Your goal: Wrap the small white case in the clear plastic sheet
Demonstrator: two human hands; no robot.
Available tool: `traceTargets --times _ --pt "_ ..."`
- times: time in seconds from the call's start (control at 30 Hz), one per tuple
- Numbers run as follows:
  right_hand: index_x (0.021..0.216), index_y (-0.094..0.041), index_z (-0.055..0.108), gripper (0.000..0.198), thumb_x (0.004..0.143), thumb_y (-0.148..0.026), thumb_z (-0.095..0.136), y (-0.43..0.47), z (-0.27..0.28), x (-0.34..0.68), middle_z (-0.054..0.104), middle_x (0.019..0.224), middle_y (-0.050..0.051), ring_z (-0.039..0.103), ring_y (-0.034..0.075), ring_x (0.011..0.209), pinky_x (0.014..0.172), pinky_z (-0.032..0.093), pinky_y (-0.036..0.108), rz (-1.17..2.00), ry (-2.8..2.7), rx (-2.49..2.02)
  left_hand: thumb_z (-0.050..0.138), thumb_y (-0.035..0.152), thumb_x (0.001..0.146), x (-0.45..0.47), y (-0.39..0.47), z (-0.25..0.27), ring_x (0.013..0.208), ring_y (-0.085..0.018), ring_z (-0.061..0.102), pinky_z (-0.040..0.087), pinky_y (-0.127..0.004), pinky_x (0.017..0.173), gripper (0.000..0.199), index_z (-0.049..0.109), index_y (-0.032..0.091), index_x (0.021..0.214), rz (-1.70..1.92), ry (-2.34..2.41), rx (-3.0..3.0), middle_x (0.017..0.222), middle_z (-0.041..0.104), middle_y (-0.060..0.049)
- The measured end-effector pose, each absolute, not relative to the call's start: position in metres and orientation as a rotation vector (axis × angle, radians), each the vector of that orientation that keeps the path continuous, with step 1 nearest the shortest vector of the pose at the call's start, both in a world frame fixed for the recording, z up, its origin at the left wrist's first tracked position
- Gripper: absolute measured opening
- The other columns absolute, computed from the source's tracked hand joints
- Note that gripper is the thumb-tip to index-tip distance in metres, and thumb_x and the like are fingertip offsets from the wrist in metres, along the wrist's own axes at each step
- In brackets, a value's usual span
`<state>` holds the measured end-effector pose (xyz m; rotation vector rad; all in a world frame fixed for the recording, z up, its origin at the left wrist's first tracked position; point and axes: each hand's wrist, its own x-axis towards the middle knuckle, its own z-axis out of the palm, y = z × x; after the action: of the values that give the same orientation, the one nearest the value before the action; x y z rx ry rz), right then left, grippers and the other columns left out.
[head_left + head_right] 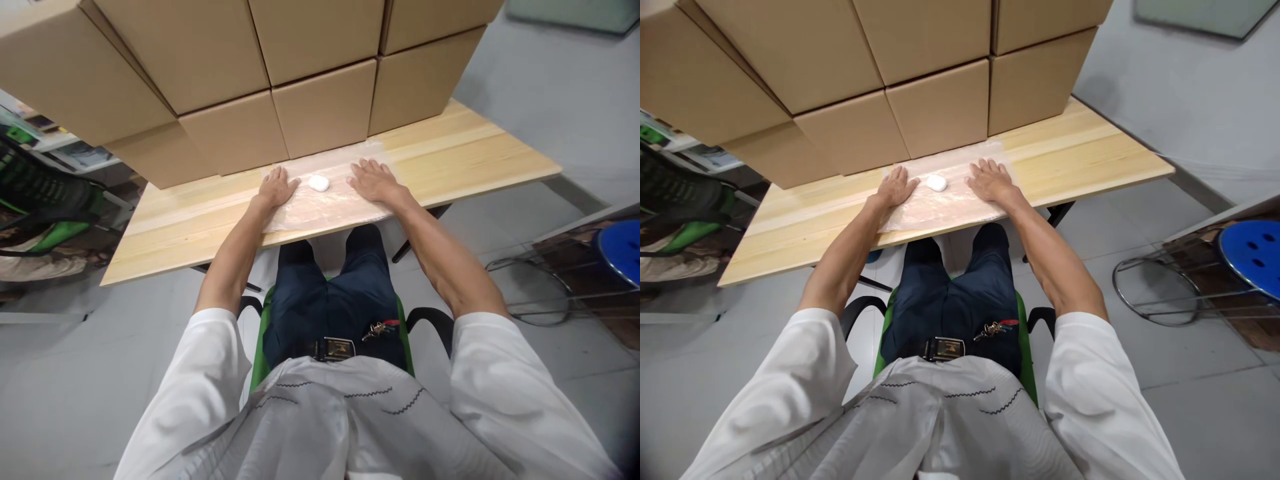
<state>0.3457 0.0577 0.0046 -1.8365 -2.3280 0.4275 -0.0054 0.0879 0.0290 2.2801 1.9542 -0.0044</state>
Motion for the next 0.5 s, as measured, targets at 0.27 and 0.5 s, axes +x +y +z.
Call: traceTargets --times 0.27,0.5 --pt "0.21 -0.015 0.035 0.102 0.128 -0.076 0.032 0.07 -0.001 0.347 0.019 0.221 0.019 0.017 0.053 0.205 0.166 0.014 0.079 0.441 -2.323 -1.844 0.036 0.065 0.131 -0.003 0.088 0.034 0.209 -0.034 0.021 0.018 -0.049 0.169 0.098 0.033 0.004 0.208 -0.052 1.965 2.239 0.22 0.023 -0.023" --pt "0.208 -0.019 0.04 0.1 0.128 -0.079 0.036 0.077 -0.006 0.349 0.024 0.22 0.018 0.021 0.056 0.204 0.164 0.016 0.085 0.422 -2.313 -1.81 0.037 0.073 0.132 -0.007 0.096 0.03 0.209 -0.036 0.021 0.016 -0.054 0.17 0.098 0.037 0.011 0.208 0.019 1.925 2.229 0.22 0.025 -0.023"
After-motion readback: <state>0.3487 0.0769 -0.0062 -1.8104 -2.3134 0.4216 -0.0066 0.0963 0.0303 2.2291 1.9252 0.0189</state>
